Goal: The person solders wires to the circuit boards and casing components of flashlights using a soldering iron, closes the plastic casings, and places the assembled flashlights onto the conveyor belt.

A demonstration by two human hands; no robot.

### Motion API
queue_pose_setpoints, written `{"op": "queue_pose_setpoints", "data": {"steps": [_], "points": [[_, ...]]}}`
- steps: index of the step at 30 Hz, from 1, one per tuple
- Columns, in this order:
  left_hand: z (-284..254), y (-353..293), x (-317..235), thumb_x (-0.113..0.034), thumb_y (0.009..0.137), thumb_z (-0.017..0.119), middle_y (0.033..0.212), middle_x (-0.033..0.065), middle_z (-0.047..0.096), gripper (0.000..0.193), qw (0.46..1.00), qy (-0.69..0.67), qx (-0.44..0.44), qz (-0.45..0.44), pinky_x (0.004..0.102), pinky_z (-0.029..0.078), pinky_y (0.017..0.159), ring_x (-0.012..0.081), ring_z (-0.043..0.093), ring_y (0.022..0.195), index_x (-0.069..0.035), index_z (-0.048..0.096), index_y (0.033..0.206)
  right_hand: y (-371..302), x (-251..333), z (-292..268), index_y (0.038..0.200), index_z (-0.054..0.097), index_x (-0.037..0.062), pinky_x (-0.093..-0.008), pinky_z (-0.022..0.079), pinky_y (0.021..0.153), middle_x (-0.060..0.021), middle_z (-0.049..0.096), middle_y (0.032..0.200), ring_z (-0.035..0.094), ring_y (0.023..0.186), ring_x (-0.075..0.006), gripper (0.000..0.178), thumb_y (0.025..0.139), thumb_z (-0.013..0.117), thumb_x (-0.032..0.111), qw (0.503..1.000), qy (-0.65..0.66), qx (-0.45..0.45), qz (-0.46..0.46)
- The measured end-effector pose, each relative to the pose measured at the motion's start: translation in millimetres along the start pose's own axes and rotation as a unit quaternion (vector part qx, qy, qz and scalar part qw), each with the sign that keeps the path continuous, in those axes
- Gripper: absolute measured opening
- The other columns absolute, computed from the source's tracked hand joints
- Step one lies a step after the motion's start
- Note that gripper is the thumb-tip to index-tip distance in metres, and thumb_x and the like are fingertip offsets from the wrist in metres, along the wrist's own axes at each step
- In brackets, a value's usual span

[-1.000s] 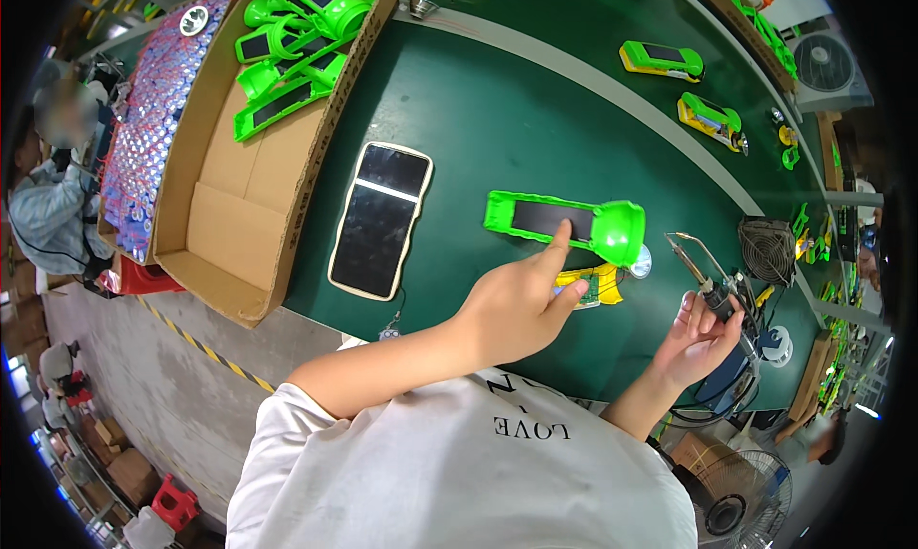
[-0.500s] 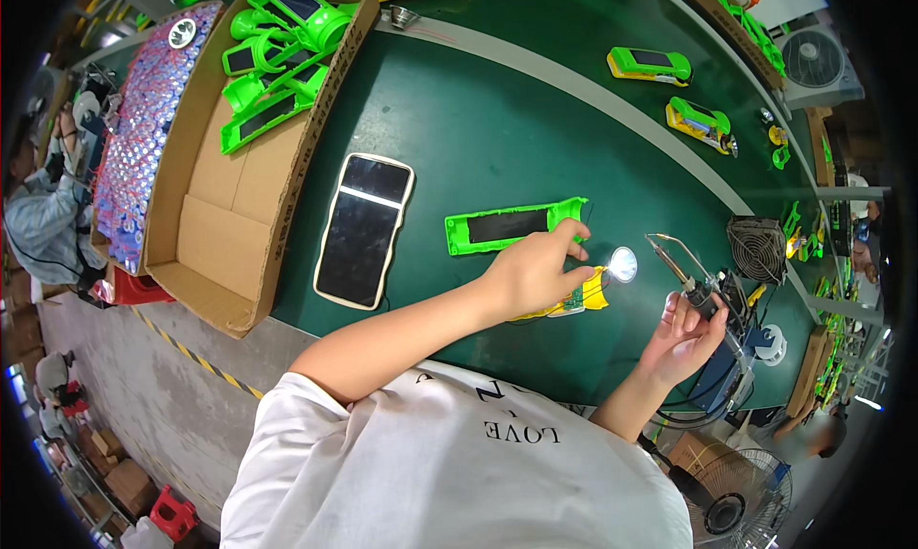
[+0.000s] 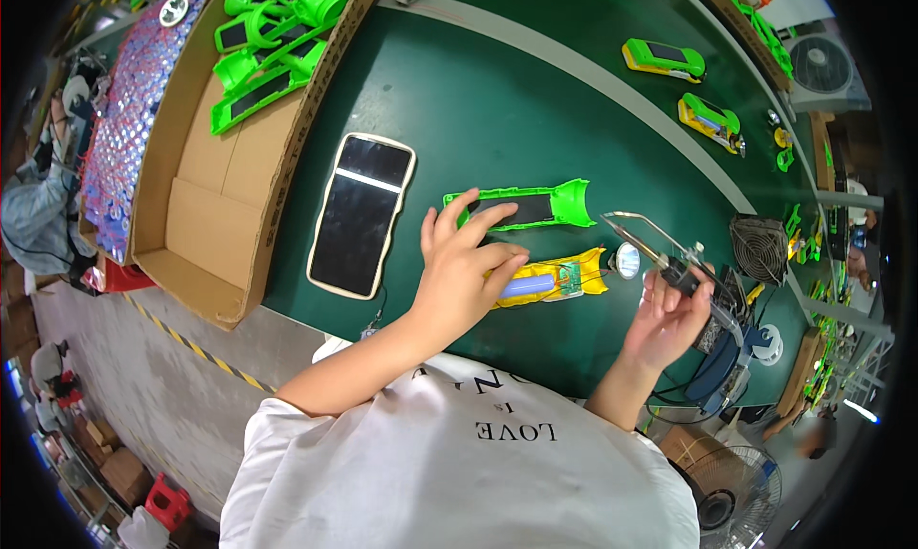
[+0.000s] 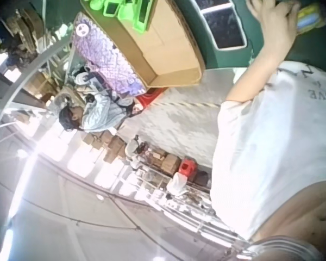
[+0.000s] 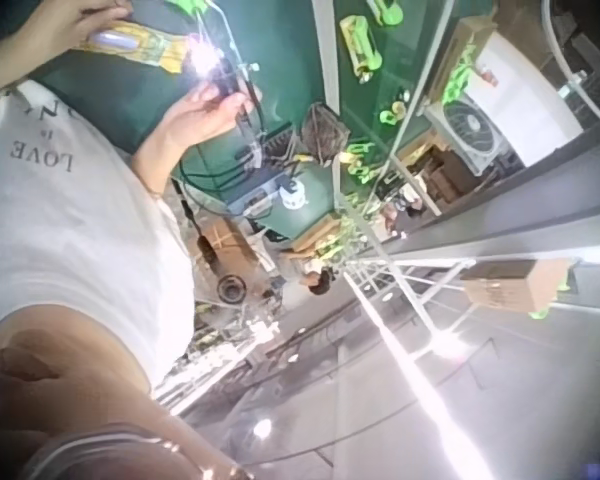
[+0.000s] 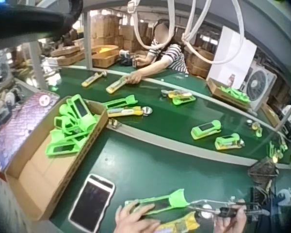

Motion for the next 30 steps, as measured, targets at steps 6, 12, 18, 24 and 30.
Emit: {"op": "queue_pose_setpoints", "data": {"steps": [6, 12, 18, 24, 30], "points": [[5, 3, 8, -0.013, 0.072, 0.062, 0.096, 0.0027, 0.059, 0.007, 0.995, -0.077, 0.017, 0.054, 0.0385, 0.035, 0.087, 0.024, 0.047, 0.103, -0.009, 0.065, 0.075, 20, -24, 23, 0.09, 0.05, -0.0016, -0.0186, 0.031, 0.046, 0.0007, 0.036, 0.054, 0.033, 0.046, -0.0046, 0.025, 0.087, 0.04, 0.022, 0.999, -0.016, 0.0, 0.029], [12, -10, 7, -0.013, 0.07, 0.063, 0.077, -0.0023, 0.062, 0.005, 0.991, -0.094, 0.015, 0.091, 0.0315, 0.037, 0.074, 0.0161, 0.054, 0.089, -0.01, 0.065, 0.074, 19, -28, 34, 0.088, 0.049, 0.0001, -0.0257, 0.036, 0.055, 0.0006, 0.036, 0.052, 0.033, 0.044, -0.0069, 0.025, 0.088, 0.04, 0.024, 0.997, -0.026, 0.044, 0.054], [16, -5, 3, -0.013, 0.068, 0.064, 0.074, -0.0024, 0.061, 0.008, 0.989, -0.108, 0.01, 0.099, 0.029, 0.037, 0.069, 0.0142, 0.054, 0.076, -0.01, 0.065, 0.075, 13, -27, 27, 0.089, 0.048, 0.0005, -0.0259, 0.036, 0.053, -0.0002, 0.037, 0.053, 0.033, 0.043, -0.0072, 0.023, 0.087, 0.041, 0.022, 0.996, -0.039, 0.058, 0.051], [21, -6, 4, -0.009, 0.068, 0.064, 0.071, -0.0007, 0.06, 0.006, 0.992, -0.107, -0.015, 0.062, 0.0293, 0.04, 0.062, 0.0173, 0.052, 0.067, -0.008, 0.064, 0.073, 9, -17, 16, 0.09, 0.048, -0.0001, -0.0277, 0.038, 0.055, -0.0007, 0.037, 0.053, 0.034, 0.043, -0.0074, 0.021, 0.087, 0.04, 0.02, 0.994, -0.088, 0.056, 0.045], [30, -9, -5, -0.006, 0.071, 0.061, 0.07, 0.0021, 0.06, 0.008, 0.977, -0.206, 0.051, 0.031, 0.0279, 0.042, 0.055, 0.0186, 0.052, 0.061, -0.007, 0.063, 0.079, 4, -17, 6, 0.093, 0.049, -0.0012, -0.0285, 0.039, 0.056, -0.0008, 0.037, 0.054, 0.034, 0.044, -0.0076, 0.022, 0.087, 0.041, 0.019, 0.994, -0.092, 0.045, 0.033]]}}
Point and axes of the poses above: each hand's wrist, its own y-axis towards the middle knuckle, its own z-axis out of the palm, x = y × z, the point moved 4 cm from there along y, towards the middle knuckle
